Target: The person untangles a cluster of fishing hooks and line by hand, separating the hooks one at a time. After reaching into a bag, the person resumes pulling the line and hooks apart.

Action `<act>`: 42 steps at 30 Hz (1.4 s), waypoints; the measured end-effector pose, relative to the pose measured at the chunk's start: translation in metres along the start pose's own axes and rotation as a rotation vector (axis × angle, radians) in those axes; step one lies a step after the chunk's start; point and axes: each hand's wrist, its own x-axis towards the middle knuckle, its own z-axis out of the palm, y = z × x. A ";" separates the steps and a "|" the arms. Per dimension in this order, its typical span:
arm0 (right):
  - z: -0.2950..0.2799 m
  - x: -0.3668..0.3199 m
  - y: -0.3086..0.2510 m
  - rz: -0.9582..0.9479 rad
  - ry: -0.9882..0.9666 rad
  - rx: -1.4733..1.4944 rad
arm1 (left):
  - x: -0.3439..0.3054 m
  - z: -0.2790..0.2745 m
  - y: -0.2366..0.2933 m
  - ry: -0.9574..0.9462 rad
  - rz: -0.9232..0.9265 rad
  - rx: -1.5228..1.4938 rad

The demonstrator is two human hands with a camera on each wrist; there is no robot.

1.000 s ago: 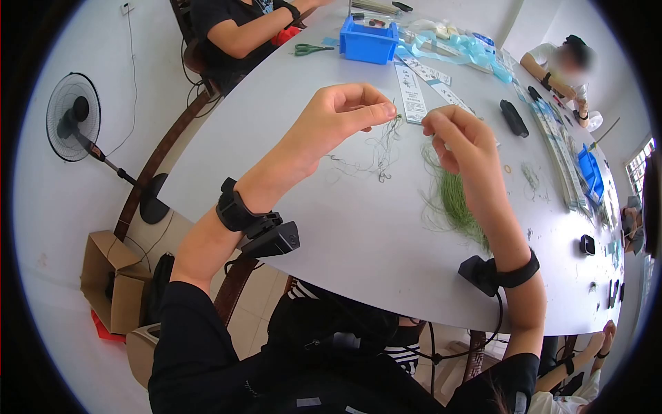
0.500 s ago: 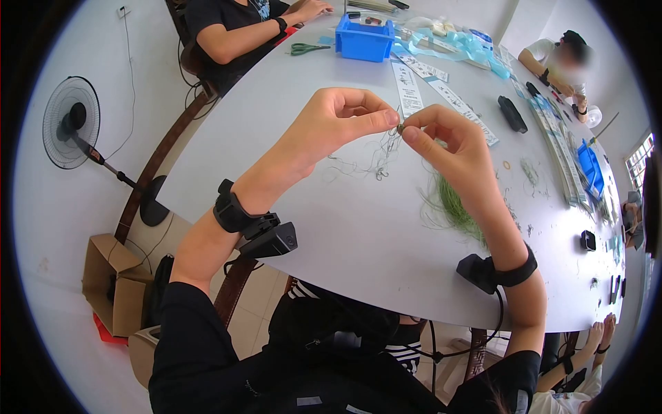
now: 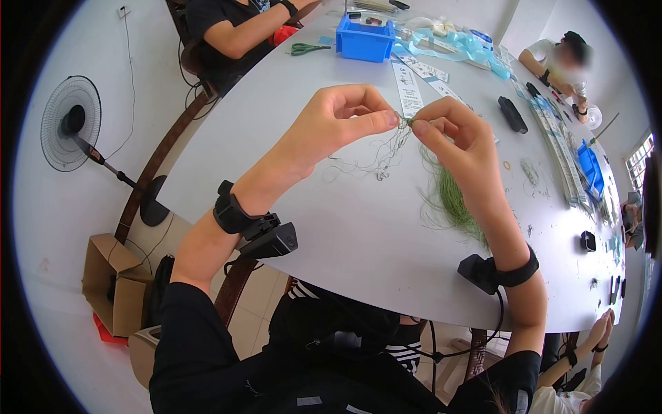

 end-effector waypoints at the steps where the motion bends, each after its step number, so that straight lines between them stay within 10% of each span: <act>1: 0.000 0.000 0.000 0.000 -0.003 0.002 | 0.000 0.000 0.001 0.004 0.003 0.013; 35: 0.003 -0.002 -0.004 0.083 -0.059 0.041 | -0.002 0.002 0.002 -0.002 -0.034 0.085; 42: 0.003 -0.004 -0.011 0.135 -0.111 0.124 | 0.002 0.001 -0.004 0.023 0.344 0.258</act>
